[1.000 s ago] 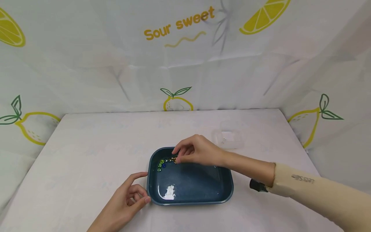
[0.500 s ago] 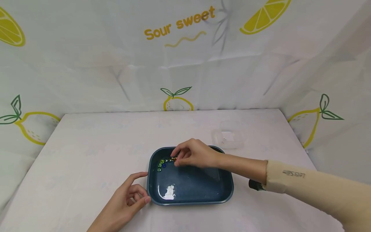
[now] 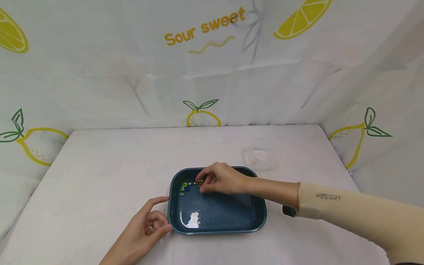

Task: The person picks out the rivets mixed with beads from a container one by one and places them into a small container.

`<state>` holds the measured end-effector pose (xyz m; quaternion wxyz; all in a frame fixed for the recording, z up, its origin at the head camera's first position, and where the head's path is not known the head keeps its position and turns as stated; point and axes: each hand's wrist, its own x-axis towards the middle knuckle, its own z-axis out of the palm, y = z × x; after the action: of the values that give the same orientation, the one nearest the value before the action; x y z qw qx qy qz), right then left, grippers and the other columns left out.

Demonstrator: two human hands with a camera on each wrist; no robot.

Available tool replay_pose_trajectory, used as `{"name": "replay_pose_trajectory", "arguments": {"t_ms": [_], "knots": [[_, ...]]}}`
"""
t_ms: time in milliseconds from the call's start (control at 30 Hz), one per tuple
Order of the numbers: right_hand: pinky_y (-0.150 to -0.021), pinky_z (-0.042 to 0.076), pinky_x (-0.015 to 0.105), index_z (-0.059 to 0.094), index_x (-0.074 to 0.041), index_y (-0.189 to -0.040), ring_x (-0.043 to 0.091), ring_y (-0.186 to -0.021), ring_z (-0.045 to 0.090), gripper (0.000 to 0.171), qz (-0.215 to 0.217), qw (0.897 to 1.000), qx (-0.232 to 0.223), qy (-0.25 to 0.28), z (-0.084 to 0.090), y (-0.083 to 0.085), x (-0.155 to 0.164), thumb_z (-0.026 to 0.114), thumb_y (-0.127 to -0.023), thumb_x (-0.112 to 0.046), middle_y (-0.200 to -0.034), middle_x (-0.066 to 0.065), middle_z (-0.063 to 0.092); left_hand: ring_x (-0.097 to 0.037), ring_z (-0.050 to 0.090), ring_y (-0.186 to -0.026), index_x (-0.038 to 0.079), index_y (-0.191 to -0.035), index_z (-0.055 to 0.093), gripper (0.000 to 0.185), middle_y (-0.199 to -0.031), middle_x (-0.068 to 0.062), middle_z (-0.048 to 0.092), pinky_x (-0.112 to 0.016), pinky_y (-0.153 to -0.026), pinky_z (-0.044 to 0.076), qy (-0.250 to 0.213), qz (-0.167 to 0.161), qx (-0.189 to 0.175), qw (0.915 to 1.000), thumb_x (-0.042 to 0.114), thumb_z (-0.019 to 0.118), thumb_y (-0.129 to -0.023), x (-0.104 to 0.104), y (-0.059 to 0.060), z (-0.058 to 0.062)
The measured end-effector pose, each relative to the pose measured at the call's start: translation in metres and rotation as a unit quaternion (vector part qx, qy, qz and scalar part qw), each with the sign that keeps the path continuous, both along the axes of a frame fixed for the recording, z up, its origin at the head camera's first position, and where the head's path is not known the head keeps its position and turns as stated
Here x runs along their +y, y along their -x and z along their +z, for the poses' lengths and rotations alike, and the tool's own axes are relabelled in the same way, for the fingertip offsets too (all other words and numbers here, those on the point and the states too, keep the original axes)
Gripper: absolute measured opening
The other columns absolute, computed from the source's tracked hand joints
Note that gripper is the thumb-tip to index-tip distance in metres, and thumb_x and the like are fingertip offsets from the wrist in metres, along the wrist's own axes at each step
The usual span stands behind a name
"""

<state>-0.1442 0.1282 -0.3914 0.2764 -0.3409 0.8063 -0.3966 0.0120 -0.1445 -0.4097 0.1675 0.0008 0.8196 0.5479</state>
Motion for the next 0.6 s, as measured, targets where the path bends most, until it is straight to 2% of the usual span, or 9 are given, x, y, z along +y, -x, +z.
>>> {"name": "replay_pose_trajectory", "arguments": {"t_ms": [367,600], "knots": [[-0.071,0.059,0.018,0.070,0.004,-0.135,0.002,-0.076,0.072,0.039,0.008,0.999,-0.003,-0.031,-0.010,-0.001,0.003,0.078,-0.099,-0.010,-0.091,0.004,0.082,-0.006,0.059,-0.067,0.016,-0.157,0.047,0.071,-0.091,0.003,0.074,-0.021,-0.060,0.050,-0.002,-0.001,-0.004,1.0000,0.020,0.084,-0.096,0.000,0.000,-0.001],[-0.069,0.058,0.018,0.070,0.004,-0.132,0.000,-0.074,0.070,0.037,0.010,0.999,0.008,-0.035,-0.012,-0.001,0.001,0.078,-0.099,-0.010,-0.089,0.002,0.081,-0.006,0.059,-0.067,0.016,-0.157,0.047,0.071,-0.090,0.003,0.074,-0.021,-0.060,0.050,-0.001,-0.001,-0.004,1.0000,0.020,0.084,-0.096,0.000,0.000,-0.001]]}}
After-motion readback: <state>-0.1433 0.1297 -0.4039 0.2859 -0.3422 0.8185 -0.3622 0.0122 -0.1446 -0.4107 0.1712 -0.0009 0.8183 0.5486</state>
